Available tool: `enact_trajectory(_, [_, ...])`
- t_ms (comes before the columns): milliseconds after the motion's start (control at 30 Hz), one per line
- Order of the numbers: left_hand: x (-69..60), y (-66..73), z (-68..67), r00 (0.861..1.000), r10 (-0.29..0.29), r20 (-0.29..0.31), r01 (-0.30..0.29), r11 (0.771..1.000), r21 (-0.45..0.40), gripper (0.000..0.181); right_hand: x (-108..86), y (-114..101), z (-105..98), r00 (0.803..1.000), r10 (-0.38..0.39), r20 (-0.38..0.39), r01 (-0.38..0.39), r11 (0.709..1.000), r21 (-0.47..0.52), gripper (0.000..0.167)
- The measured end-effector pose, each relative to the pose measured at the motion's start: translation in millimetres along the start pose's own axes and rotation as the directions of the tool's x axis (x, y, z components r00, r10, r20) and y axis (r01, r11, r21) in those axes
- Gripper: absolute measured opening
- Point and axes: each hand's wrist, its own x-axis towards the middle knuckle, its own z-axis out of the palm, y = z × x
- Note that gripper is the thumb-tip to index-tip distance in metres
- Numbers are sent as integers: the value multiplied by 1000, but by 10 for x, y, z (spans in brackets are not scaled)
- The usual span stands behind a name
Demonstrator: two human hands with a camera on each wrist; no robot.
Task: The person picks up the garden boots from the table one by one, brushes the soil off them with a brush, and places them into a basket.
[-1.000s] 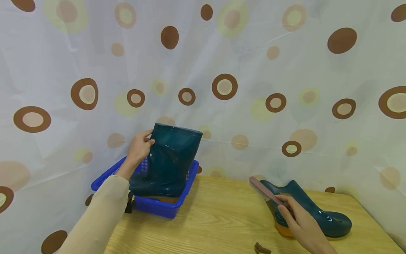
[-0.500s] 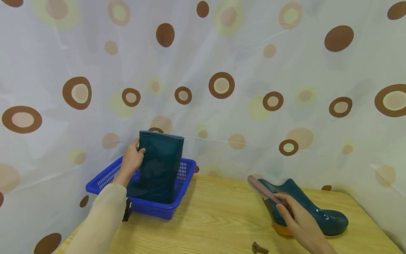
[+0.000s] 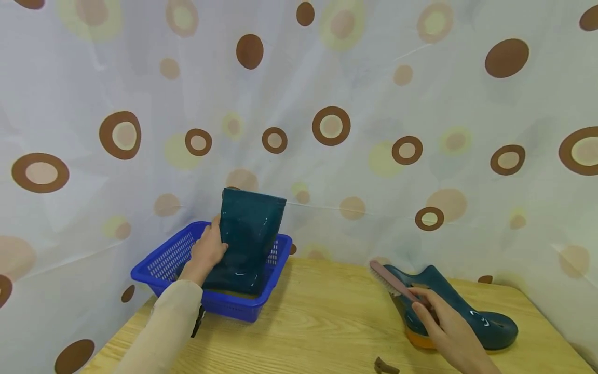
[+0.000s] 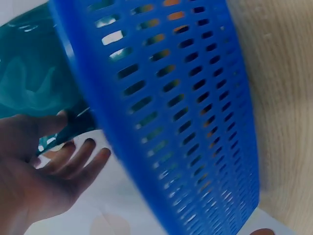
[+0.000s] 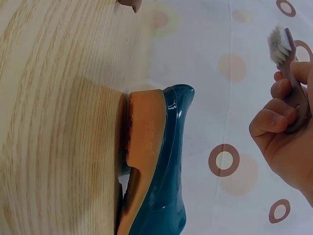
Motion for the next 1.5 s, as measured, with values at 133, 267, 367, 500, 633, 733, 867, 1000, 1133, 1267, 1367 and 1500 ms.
enact_trajectory(133, [-50, -43, 117, 988, 16, 151, -23, 999, 49, 81, -8, 13, -14, 999, 30, 22, -30, 999, 10, 46])
enact_trajectory(267, [-92, -53, 195, 961, 68, 267, -88, 994, 64, 55, -11, 15, -19, 999, 38, 18, -38, 999, 2, 47])
enact_trajectory(367, [-102, -28, 213, 941, 85, 327, -114, 991, 70, 40, -10, 13, -28, 1000, 29, 9, -29, 1000, 4, 46])
enact_trajectory(500, [-105, 24, 213, 940, 76, 334, -114, 989, 96, 36, -12, 10, -47, 1000, 5, -14, -5, 1000, 3, 44])
enact_trajectory(633, [-129, 94, 227, 957, 91, 276, -129, 984, 125, 35, -27, 15, -59, 998, -14, -54, 14, 1000, -4, 43])
enact_trajectory(733, [-141, 171, 258, 968, 138, 209, -166, 978, 125, 35, -30, 21, -69, 997, -18, -73, 18, 1000, 6, 43])
enact_trajectory(867, [-150, 315, 313, 966, 214, 144, -229, 969, 97, 35, -31, 26, -92, 996, -28, -89, 30, 999, 25, 42])
enact_trajectory(1000, [-158, 481, 388, 955, 286, 84, -292, 954, 66, 34, -56, 36, -140, 989, -52, -139, 57, 998, 35, 38])
enact_trajectory(1133, [-166, 680, 461, 935, 352, 40, -354, 933, 67, 33, -72, 51, -202, 979, -56, -196, 66, 997, 44, 37])
enact_trajectory(1267, [-183, 889, 575, 903, 427, 42, -429, 899, 84, 31, -91, 74, -218, 969, -53, -242, 64, 997, 40, 36])
enact_trajectory(1367, [-195, 1045, 678, 874, 483, 49, -486, 869, 90, 30, -102, 83, -217, 958, -58, -282, 73, 996, 44, 34])
enact_trajectory(1500, [-224, 1244, 821, 830, 552, 83, -558, 819, 134, 30, -114, 83, -216, 947, -50, -317, 73, 995, 61, 33])
